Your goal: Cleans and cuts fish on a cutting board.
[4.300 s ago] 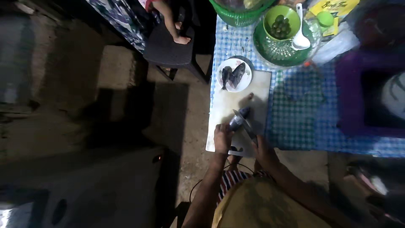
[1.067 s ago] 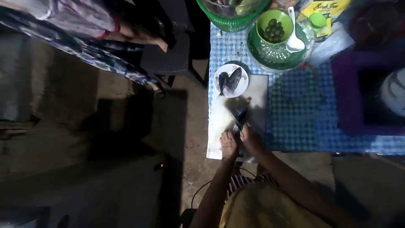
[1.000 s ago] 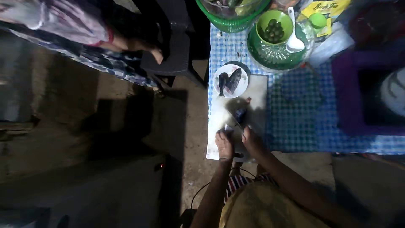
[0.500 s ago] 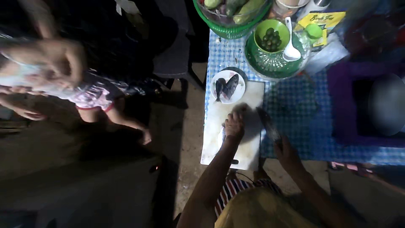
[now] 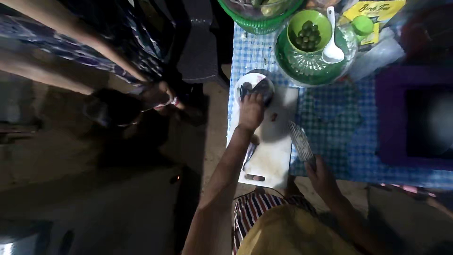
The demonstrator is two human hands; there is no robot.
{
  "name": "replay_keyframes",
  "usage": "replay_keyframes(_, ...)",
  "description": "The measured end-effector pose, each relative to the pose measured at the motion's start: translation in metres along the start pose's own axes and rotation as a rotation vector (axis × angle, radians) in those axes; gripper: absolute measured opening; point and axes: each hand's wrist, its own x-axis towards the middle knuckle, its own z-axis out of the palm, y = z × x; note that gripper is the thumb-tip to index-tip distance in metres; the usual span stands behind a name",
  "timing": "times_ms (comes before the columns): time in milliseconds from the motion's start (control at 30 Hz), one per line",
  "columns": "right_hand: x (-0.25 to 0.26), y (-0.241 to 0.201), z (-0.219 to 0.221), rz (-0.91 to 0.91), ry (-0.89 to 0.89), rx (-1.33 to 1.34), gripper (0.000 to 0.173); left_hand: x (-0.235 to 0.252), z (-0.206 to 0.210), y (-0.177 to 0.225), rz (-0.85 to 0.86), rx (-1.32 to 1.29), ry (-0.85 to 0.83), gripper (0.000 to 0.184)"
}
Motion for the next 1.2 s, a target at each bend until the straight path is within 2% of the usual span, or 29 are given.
replay_keyframes(67, 0.0, -0.011, 0.007, -0.019, -0.079, 0.012, 0.041, -0.047, -0.009, -0.026, -0.121, -0.179, 0.017, 0.036)
replay_keyframes(167, -0.006, -0.039, 0.024, -0.071, -0.225, -0.065, 0.043, -0.123, 0.021, -0.062, -0.299, -0.359, 0.004, 0.031)
replay_keyframes(233, -0.009, -0.053, 0.037, -0.123, -0.345, -0.139, 0.045, -0.154, 0.038, -0.054, -0.454, -0.415, -0.025, 0.038)
replay_keyframes(300, -0.013, -0.059, 0.053, -0.238, -0.342, -0.154, 0.046, -0.168, 0.049, -0.04, -0.551, -0.436, 0.028, 0.045)
replay_keyframes(367, -0.014, -0.061, 0.066, -0.298, -0.311, -0.18, 0.044, -0.17, 0.066, -0.038, -0.566, -0.42, 0.1, 0.046)
replay_keyframes(500, -0.015, -0.069, 0.075, -0.246, -0.319, -0.216, 0.045, -0.167, 0.079, -0.041, -0.543, -0.409, 0.161, 0.042)
replay_keyframes(800, -0.001, -0.096, 0.085, -0.081, -0.429, -0.284, 0.043, -0.166, 0.079, -0.051, -0.49, -0.461, 0.134, 0.033)
replay_keyframes(833, 0.006, -0.102, 0.088, -0.076, -0.422, -0.273, 0.041, -0.166, 0.079, -0.051, -0.479, -0.461, 0.146, 0.032)
replay_keyframes(933, 0.016, -0.096, 0.107, -0.237, -0.227, -0.214, 0.037, -0.167, 0.08, -0.05, -0.48, -0.469, 0.163, 0.032)
replay_keyframes(967, 0.016, -0.096, 0.108, -0.228, -0.234, -0.214, 0.037, -0.167, 0.08, -0.05, -0.487, -0.47, 0.161, 0.032)
replay_keyframes(1067, 0.01, -0.104, 0.087, 0.015, -0.512, -0.269, 0.045, -0.168, 0.084, -0.05, -0.479, -0.467, 0.171, 0.032)
replay_keyframes(1100, 0.008, -0.102, 0.084, 0.041, -0.54, -0.283, 0.047, -0.167, 0.084, -0.049, -0.474, -0.464, 0.169, 0.031)
replay_keyframes(1200, 0.003, -0.097, 0.091, 0.0, -0.472, -0.302, 0.044, -0.167, 0.074, -0.05, -0.461, -0.433, 0.09, 0.03)
